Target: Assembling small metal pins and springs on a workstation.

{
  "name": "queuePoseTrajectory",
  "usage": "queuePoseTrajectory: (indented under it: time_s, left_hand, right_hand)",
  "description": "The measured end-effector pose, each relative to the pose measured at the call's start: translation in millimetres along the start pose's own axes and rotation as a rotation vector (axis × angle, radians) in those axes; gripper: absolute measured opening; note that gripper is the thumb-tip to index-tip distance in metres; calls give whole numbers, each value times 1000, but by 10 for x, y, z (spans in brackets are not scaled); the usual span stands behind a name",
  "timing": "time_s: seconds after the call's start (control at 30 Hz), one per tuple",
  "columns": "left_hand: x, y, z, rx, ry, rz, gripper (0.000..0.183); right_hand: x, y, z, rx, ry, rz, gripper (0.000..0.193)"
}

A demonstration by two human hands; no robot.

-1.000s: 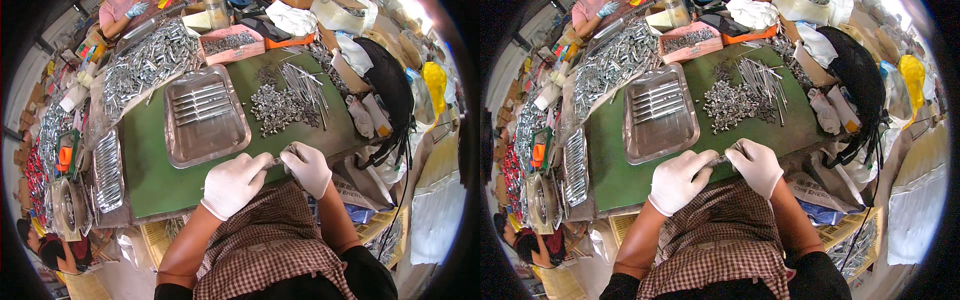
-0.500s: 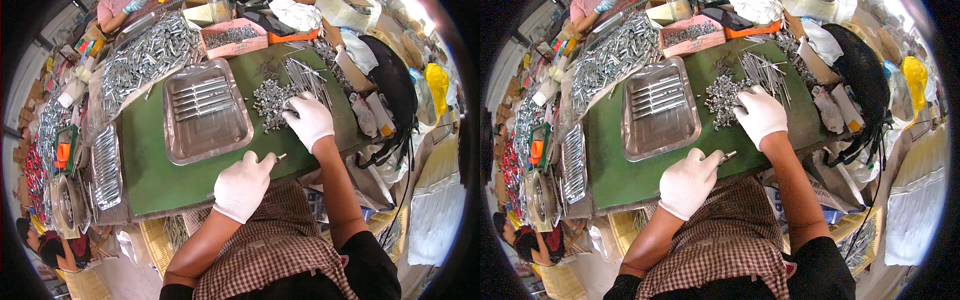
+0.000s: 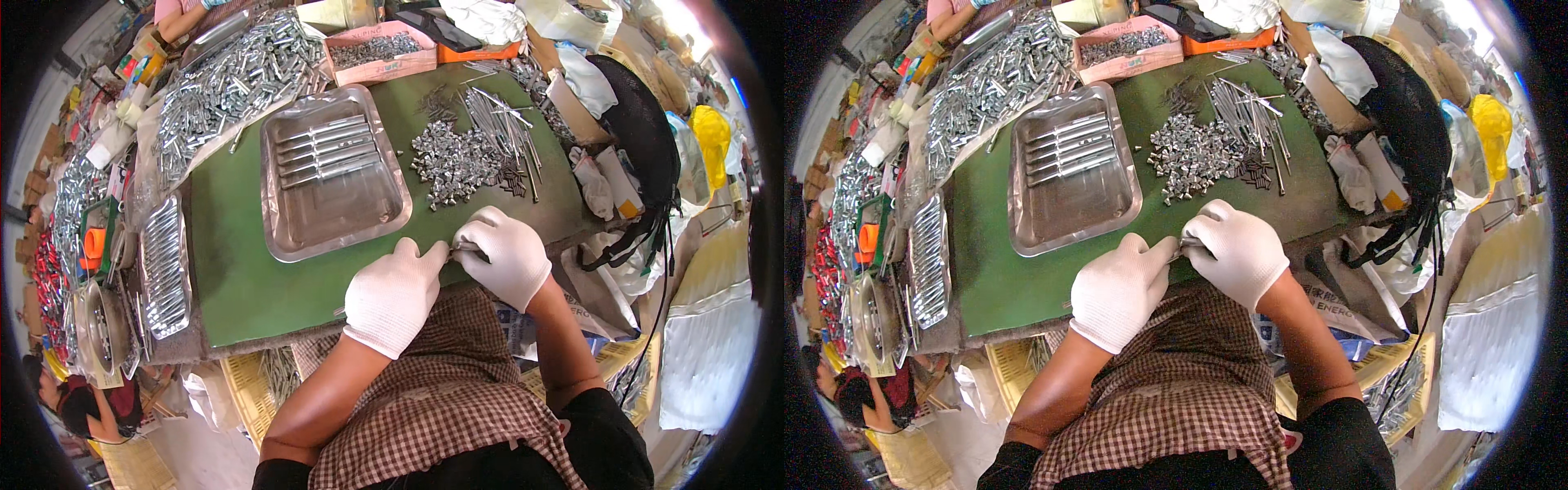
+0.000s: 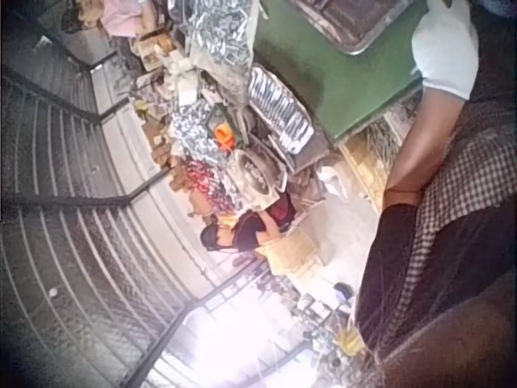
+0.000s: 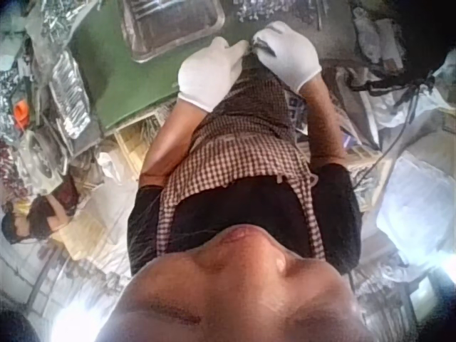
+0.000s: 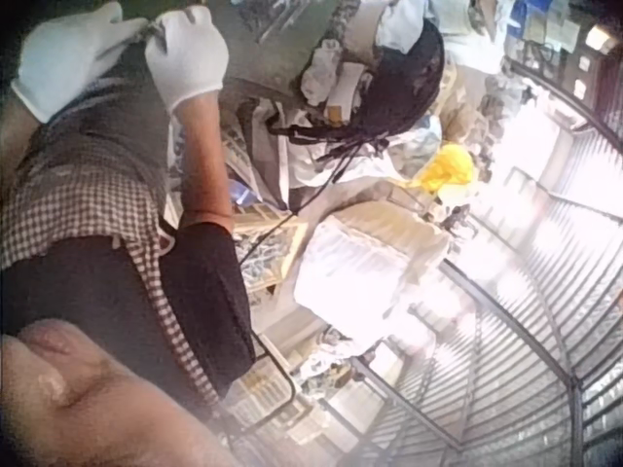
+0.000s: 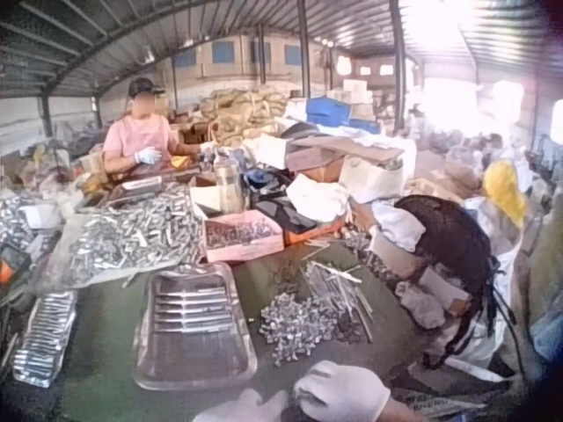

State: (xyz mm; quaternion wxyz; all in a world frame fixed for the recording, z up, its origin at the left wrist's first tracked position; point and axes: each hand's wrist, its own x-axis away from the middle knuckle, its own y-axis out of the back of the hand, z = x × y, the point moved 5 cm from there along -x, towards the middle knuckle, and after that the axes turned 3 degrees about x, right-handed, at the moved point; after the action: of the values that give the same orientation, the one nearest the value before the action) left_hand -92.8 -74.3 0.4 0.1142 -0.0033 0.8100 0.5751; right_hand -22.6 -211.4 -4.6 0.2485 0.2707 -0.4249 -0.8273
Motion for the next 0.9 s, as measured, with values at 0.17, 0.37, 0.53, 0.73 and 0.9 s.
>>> queuePoseTrajectory:
  time_s: [0.17,0.37,0.53,0.73,0.9]
  left_hand:
    - [7,-9,27,21,-4,-15,23]
    - [-24,-7,-1,11,3,1,21]
    - [-18,-23,8,17,27,4,21]
    - [-13,-8,24,42,32,26,23]
    - [-9,-14,24,27,19,32,25]
  right_hand:
    - [-33,51,-7,-21,-23,12,9]
    - [-258,76,-445,73,-437,-225,22]
    - [-234,26,-346,177,-354,-208,19]
    - [-74,55,-231,59,-230,-192,10]
    - [48,35,19,-158,-59,-70,8]
